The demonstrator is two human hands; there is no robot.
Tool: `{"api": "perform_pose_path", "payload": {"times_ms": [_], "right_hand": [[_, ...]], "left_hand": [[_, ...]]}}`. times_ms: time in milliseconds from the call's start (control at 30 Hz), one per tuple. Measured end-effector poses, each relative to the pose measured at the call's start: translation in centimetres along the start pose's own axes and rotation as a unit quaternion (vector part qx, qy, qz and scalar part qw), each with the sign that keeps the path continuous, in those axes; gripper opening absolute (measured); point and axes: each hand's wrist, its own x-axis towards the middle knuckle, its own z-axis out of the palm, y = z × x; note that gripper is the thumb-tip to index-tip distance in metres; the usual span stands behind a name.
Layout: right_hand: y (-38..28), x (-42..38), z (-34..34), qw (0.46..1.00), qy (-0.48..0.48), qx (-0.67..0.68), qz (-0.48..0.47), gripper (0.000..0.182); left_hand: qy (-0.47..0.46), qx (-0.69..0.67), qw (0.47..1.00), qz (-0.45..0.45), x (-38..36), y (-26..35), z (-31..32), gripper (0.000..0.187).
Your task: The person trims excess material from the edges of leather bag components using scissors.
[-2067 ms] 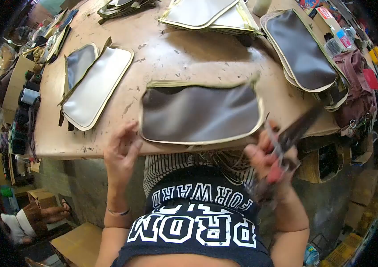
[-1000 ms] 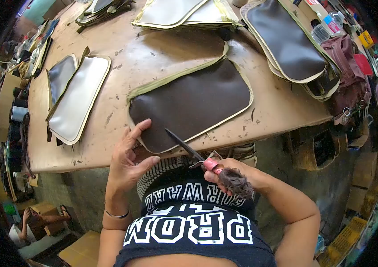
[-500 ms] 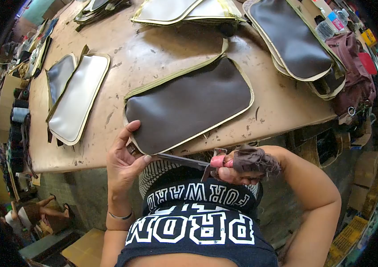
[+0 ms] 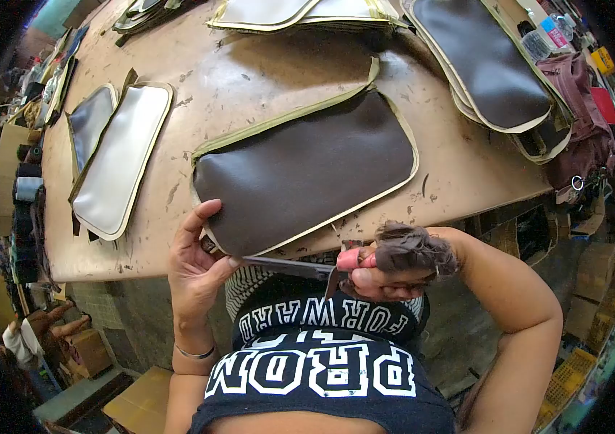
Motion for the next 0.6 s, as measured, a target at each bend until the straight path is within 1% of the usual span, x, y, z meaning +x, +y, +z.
{"api": "perform_pose_path", "payload": {"times_ms": [100,200,300,400,500,600], "right_hand": [[0.3,0.4,-0.5,0.999,-0.029,-0.043,0.014,0.031],[0.3,0.2,-0.3,1.000,-0.014,0.022,-0.017,0.029],[0.5,0.3,-0.5,0.998,-0.040,0.031,-0.046,0.029],[0.6,0.2,-0.5,0.999,-0.020,0.029,-0.030,0.029],[0.0,-0.2,0.3,0.998,0.023,0.057,-0.030,0.027],[-1.1,-0.5,0.8,0.998,0.019,0.040,-0.040,0.030]], "left_hand": [[0.025,0.028,0.999,-0.014,-0.1,-0.1,-0.3,0.054],[-0.003,0.020,1.000,-0.002,-0.2,-0.1,-0.6,0.052],[-0.024,-0.013,0.999,0.018,-0.1,0.0,-0.3,0.052],[0.000,-0.012,1.000,0.002,-0.1,0.0,-0.1,0.052],[-0.005,-0.011,1.000,0.002,-0.1,-0.2,-0.3,0.052],[0.004,-0.024,1.000,-0.006,-0.2,-0.3,-0.3,0.052]]}}
